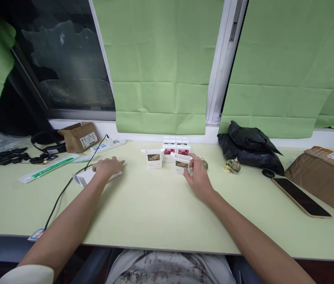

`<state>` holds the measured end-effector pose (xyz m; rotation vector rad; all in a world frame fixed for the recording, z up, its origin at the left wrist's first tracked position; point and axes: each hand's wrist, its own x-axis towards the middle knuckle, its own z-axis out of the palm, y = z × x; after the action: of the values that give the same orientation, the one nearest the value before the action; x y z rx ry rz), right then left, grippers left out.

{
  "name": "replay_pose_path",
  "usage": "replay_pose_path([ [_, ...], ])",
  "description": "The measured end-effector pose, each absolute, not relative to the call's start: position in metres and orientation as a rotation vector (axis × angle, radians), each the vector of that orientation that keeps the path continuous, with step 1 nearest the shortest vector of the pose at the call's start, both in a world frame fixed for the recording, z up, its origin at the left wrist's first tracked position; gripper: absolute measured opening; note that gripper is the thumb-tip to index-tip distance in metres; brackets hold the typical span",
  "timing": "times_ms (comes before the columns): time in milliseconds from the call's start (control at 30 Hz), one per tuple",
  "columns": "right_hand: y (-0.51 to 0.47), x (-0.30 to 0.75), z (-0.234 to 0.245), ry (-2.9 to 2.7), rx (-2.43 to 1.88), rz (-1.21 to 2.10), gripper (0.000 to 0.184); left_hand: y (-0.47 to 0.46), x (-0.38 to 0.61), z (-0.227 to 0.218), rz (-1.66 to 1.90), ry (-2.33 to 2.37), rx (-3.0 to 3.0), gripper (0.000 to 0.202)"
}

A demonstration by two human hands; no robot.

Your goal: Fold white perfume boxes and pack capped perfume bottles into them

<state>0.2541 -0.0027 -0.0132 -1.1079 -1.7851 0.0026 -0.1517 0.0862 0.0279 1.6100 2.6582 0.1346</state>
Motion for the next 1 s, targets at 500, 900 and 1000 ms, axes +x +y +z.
replay_pose_path([
  [500, -0.006, 0.252, -0.011, -1.738, -1.107, 0.018, 0.052, 0.062, -0.141, 0.065, -0.107, 2.289, 1.892, 0.091],
  [900, -0.017, 0.249, -0.006, -1.82, -0.911, -0.112, 0.031, 0.031, -0.099, 0.075, -0.138, 1.675, 1.804, 0.067],
  [1000, -0.026, 0.243, -0.005, -2.004, -0.805, -0.191, 0.015, 0.024, -0.089, 0.083, -0.131, 1.588, 1.909, 0.063],
])
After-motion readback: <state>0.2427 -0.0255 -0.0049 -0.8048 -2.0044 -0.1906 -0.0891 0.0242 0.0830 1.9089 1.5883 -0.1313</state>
